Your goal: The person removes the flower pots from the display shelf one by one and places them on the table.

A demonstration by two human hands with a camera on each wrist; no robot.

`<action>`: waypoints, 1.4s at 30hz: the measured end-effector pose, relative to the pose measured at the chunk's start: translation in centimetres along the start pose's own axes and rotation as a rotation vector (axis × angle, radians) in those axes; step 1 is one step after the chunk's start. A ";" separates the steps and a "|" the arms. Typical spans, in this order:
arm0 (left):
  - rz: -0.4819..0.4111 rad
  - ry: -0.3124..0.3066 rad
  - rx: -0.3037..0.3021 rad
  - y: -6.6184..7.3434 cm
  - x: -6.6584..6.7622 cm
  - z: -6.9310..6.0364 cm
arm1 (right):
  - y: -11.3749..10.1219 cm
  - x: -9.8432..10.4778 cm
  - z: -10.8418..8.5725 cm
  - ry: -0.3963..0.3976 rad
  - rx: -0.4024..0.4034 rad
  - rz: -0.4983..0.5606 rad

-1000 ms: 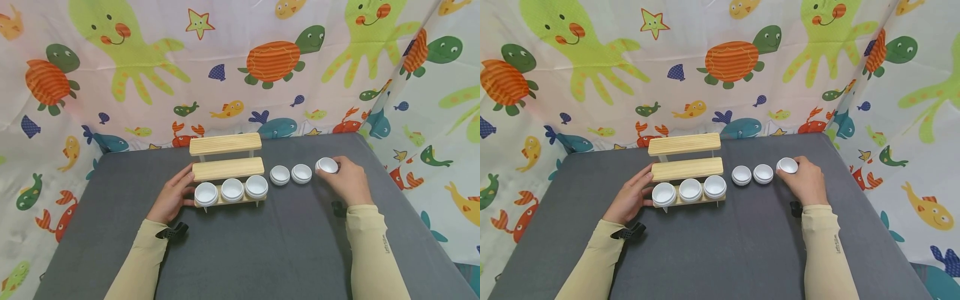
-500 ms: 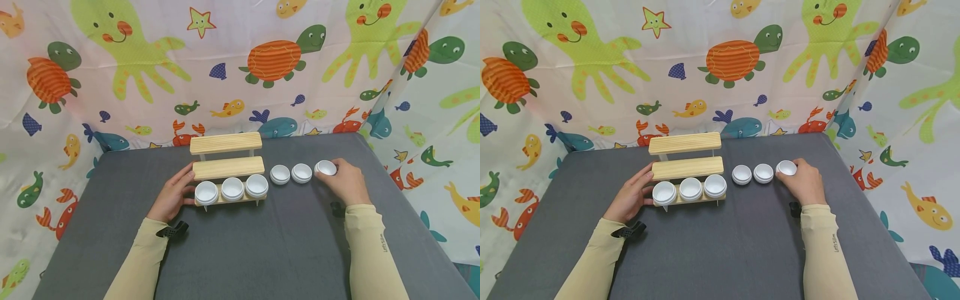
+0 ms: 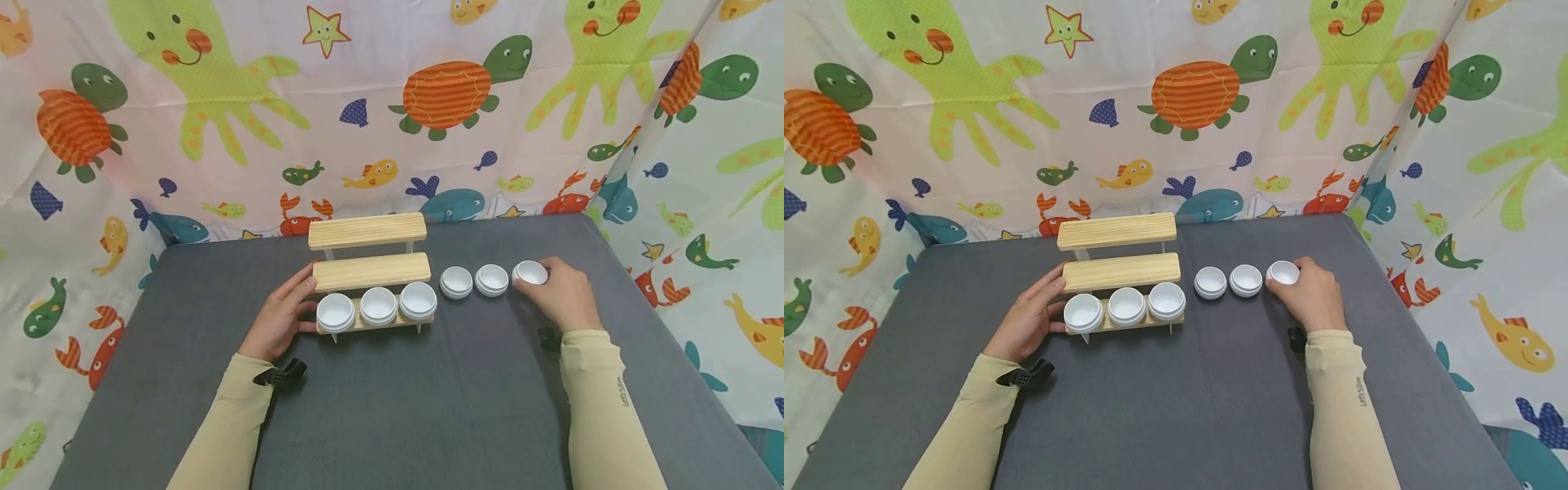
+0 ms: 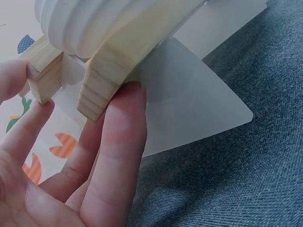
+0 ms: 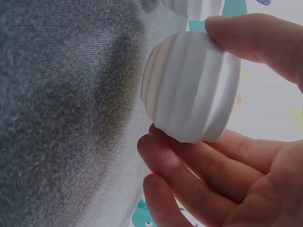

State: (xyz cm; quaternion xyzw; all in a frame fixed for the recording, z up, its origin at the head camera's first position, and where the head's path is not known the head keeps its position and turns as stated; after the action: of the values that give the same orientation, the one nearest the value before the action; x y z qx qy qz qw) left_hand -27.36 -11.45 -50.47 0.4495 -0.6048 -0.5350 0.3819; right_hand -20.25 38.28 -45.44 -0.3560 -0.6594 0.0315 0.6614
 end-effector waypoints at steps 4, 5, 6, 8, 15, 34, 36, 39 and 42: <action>-0.003 0.000 -0.002 0.1 0.0 -0.1 | 0.0 -0.1 0.1 -0.004 -0.001 -0.003; -0.005 0.002 -0.004 0.0 0.1 -0.1 | -0.1 -0.2 0.1 -0.006 -0.002 -0.004; -0.007 0.003 -0.004 0.1 0.1 -0.1 | -0.1 -0.2 0.1 -0.007 -0.004 -0.005; -0.006 0.004 -0.005 0.1 0.1 -0.1 | -0.2 -0.2 0.1 -0.007 -0.007 -0.005; 0.004 0.008 0.005 0.0 0.2 -0.1 | -0.2 -0.4 0.1 -0.002 -0.006 -0.007; -0.017 0.004 0.007 -0.4 0.1 0.1 | 0.1 -0.6 -0.1 -0.007 -0.027 -0.019; -0.016 0.003 0.006 -0.4 0.1 0.1 | 0.1 -0.6 0.0 -0.006 -0.021 -0.019; -0.018 -0.001 0.007 -0.3 0.2 0.1 | 0.0 -0.7 0.0 -0.008 -0.013 -0.021; -0.018 -0.003 0.009 -0.2 0.2 0.1 | 0.0 -0.7 0.1 -0.013 -0.007 -0.021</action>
State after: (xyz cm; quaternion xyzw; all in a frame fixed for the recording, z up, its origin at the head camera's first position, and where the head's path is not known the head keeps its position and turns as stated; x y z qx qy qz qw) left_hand -27.51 -11.60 -50.66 0.4561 -0.6037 -0.5362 0.3741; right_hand -20.46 37.98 -46.02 -0.3511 -0.6675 0.0248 0.6561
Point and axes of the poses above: each hand's wrist, its own z-axis towards the middle knuckle, its own x-axis out of the back of the hand, y = z × x, the point moved 5 cm from there along z, towards the middle knuckle, and after that the axes turned 6 degrees about -x, right-handed, at the moved point
